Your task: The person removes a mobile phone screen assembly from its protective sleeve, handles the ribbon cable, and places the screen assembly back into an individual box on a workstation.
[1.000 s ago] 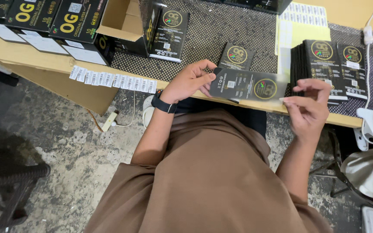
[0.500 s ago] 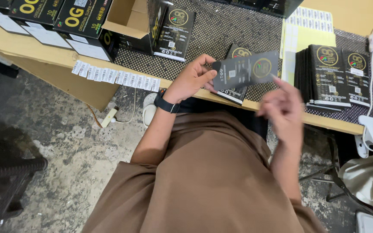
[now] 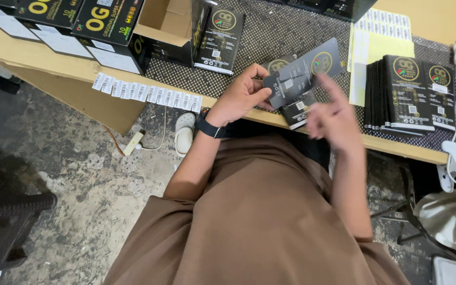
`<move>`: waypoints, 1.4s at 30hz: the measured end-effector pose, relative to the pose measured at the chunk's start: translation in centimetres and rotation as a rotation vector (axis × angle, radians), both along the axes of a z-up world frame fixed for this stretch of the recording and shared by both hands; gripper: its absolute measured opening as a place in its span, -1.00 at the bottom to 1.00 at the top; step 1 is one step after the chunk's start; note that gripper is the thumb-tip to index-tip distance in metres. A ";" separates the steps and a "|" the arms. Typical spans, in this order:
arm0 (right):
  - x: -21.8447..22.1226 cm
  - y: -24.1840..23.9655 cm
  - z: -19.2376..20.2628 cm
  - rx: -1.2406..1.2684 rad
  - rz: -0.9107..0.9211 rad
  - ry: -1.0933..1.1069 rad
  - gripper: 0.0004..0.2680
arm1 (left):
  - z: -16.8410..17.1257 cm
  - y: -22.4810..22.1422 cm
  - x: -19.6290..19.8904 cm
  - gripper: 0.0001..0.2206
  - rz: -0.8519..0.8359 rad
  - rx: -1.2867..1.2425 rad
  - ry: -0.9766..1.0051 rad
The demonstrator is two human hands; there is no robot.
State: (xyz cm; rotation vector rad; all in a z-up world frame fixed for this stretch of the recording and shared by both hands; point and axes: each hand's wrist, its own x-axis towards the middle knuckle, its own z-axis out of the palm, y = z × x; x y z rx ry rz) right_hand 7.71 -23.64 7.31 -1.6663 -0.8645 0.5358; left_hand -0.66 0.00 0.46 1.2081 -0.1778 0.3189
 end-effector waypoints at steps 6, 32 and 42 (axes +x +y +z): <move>7.3 -3.6 -3.2 0.293 -0.246 0.112 -0.58 | 0.9 -0.3 -0.5 -0.81 0.025 -0.007 -0.013; 3.5 3.7 -5.6 0.372 -0.129 0.127 -0.72 | -3.7 -3.4 4.6 -0.63 0.098 -0.119 0.002; 1.8 4.1 -4.4 0.354 -0.228 0.245 -0.91 | -2.3 -3.5 3.7 -0.56 0.062 -0.115 -0.027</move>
